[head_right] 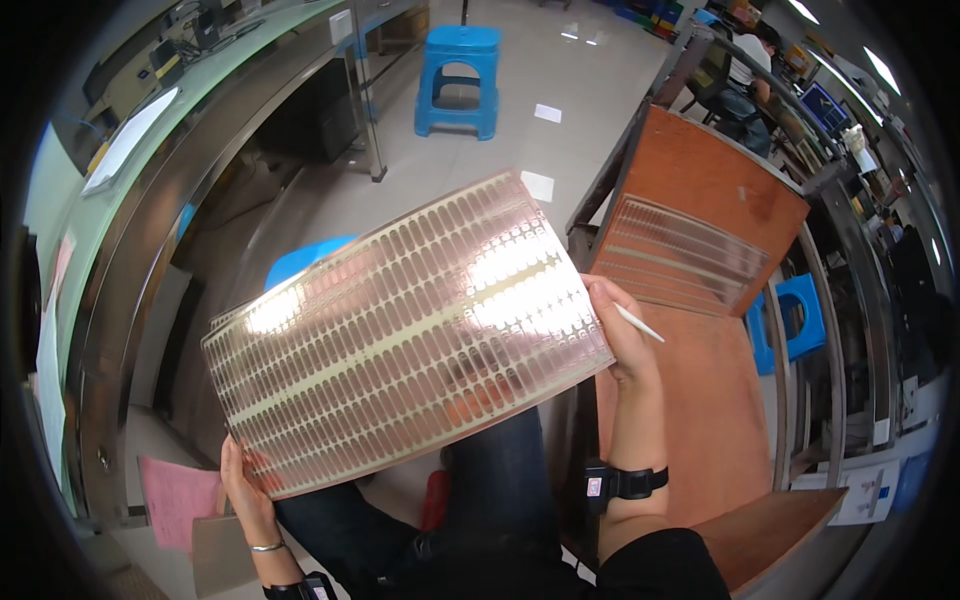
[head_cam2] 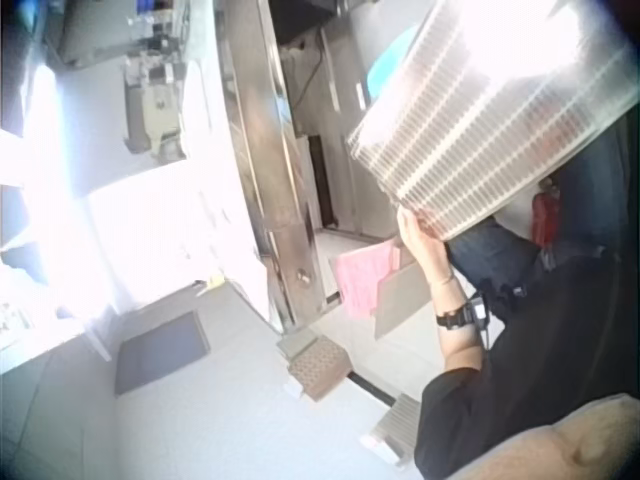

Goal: Inspecting large metallic grid sheets, possibly circuit boards or solar cell components, using a stylus to point or check details.

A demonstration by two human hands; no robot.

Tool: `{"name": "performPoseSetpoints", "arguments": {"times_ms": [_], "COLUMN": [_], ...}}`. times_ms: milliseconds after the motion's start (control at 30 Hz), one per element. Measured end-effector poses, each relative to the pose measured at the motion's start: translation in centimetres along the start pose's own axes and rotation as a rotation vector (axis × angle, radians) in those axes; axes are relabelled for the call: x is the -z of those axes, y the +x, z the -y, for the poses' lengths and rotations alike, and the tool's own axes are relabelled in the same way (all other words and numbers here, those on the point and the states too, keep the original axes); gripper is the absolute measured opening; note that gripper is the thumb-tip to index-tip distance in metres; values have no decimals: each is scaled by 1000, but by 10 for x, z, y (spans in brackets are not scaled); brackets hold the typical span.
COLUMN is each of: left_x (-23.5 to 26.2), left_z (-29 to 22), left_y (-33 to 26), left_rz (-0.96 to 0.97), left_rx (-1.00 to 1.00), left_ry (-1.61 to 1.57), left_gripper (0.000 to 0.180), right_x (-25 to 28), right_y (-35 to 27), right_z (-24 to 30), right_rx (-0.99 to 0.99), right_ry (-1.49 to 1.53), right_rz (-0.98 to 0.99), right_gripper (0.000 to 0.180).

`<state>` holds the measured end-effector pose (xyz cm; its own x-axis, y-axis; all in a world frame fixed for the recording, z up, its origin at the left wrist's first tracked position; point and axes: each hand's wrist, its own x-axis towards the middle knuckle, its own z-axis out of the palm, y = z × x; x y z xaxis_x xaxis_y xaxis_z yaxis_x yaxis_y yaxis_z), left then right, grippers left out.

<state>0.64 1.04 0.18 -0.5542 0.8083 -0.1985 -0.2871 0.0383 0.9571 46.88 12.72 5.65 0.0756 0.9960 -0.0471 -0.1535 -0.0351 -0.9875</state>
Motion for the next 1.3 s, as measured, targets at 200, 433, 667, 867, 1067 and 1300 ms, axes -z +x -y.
{"name": "performPoseSetpoints", "arguments": {"times_ms": [200,433,667,867,1067,1300], "left_x": [0,12,-4,-8,-7,-3], "left_z": [-1,3,-16,-20,-20,-12], "left_y": [0,2,-11,-15,-13,-6], "left_rz": [-5,70,98,108,143,56], "left_rx": [11,8,-32,-53,-57,-53], "left_ry": [-35,-115,-75,-57,-65,-13], "left_gripper": [28,29,32,35,34,28], "right_x": [-5,0,11,20,19,17], "right_y": [-1,1,3,3,3,1], "right_z": [0,1,-13,-18,-13,-16], "right_rx": [36,34,26,15,26,97], "right_ry": [7,2,-17,-2,-35,-12], "right_rz": [6,-7,-52,-32,-57,-40], "right_gripper": [39,38,36,35,36,33]}}
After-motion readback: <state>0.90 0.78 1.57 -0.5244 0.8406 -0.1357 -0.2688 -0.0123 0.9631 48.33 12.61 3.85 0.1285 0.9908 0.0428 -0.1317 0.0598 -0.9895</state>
